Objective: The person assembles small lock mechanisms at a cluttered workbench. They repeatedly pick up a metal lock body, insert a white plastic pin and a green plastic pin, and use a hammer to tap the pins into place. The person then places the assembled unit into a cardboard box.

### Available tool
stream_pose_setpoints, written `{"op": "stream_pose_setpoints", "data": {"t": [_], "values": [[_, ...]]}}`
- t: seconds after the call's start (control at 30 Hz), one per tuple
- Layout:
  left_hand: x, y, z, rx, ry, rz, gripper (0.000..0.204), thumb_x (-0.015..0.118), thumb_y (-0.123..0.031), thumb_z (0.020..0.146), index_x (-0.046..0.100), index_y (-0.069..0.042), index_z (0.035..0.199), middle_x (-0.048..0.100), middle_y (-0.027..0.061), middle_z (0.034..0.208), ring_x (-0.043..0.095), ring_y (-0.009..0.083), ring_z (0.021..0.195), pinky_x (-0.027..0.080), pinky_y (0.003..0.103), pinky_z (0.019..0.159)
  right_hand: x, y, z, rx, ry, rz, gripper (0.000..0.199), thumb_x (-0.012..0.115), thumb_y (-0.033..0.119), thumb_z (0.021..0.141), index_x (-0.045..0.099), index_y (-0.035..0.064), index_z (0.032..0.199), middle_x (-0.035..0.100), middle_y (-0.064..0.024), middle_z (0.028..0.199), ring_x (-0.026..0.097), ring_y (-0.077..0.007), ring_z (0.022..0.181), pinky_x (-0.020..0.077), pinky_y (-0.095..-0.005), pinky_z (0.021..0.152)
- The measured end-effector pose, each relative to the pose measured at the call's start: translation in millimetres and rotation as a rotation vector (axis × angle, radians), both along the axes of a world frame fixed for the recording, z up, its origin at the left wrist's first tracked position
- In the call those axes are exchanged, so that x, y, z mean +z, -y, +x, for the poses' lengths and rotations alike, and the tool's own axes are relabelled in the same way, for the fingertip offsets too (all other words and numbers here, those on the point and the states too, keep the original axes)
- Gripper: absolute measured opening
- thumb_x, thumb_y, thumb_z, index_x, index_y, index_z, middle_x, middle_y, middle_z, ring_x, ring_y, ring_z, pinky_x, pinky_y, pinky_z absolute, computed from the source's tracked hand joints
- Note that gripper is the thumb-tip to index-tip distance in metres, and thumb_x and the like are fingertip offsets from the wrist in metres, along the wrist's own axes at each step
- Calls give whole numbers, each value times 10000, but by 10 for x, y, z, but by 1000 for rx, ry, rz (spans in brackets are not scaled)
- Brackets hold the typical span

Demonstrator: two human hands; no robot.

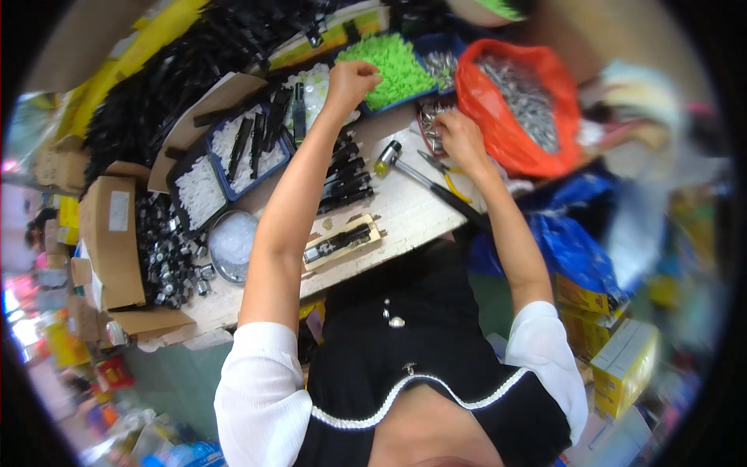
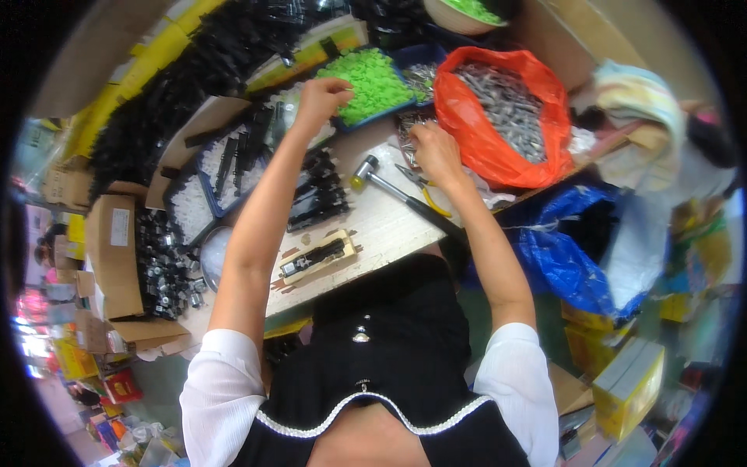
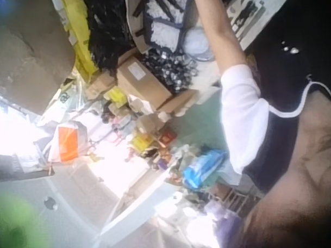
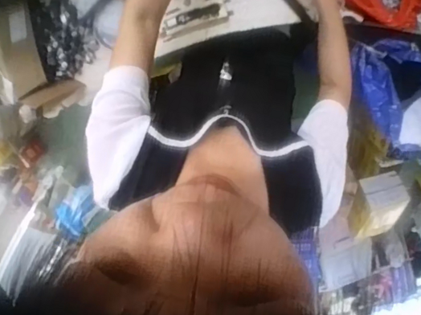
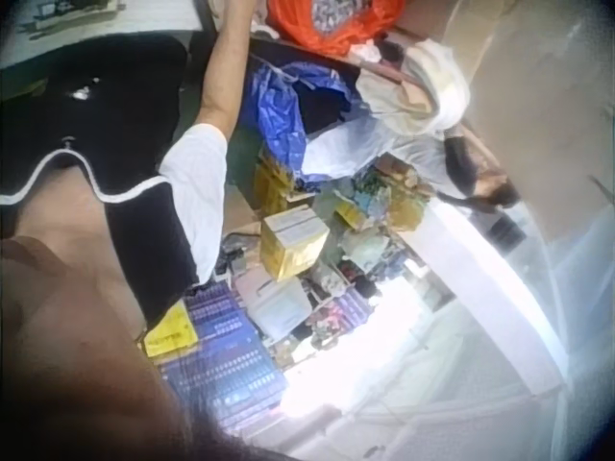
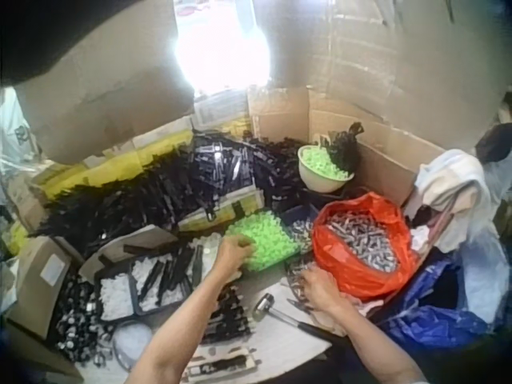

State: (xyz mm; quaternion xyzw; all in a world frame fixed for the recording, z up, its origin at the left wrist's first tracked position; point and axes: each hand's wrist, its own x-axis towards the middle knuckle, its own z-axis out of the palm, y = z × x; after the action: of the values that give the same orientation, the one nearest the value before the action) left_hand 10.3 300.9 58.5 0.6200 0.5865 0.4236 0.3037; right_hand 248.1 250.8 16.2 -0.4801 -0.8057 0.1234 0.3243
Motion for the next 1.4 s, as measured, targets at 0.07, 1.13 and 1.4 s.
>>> {"op": "stream_pose_setpoints", "data": {"t": [0.07,1.13,1.4], "values": [[168,243,32,-7,296,-115,210,677,-64,763,646,33,946,641,79,762,600,123,652,469,243,528,48,13,-6,29,-120,24,142,571,32,759,637,35,884,596,-165,823,590,-333,769,463,-412,670],[-292,2628,-54,-83,1162,176,142,644,59,772,624,15,905,577,113,976,622,197,828,563,342,742,560,1409,-1151,369,-1060,-1029,121,644,97,831,620,44,938,543,42,719,389,-17,514,285,-155,462],[-288,2702,-70,-20,901,307,149,623,103,771,622,27,900,575,109,956,623,187,803,562,299,726,595,1388,-1170,419,-949,-1080,112,642,99,829,620,39,921,537,40,709,388,-25,508,280,-164,451]]}}
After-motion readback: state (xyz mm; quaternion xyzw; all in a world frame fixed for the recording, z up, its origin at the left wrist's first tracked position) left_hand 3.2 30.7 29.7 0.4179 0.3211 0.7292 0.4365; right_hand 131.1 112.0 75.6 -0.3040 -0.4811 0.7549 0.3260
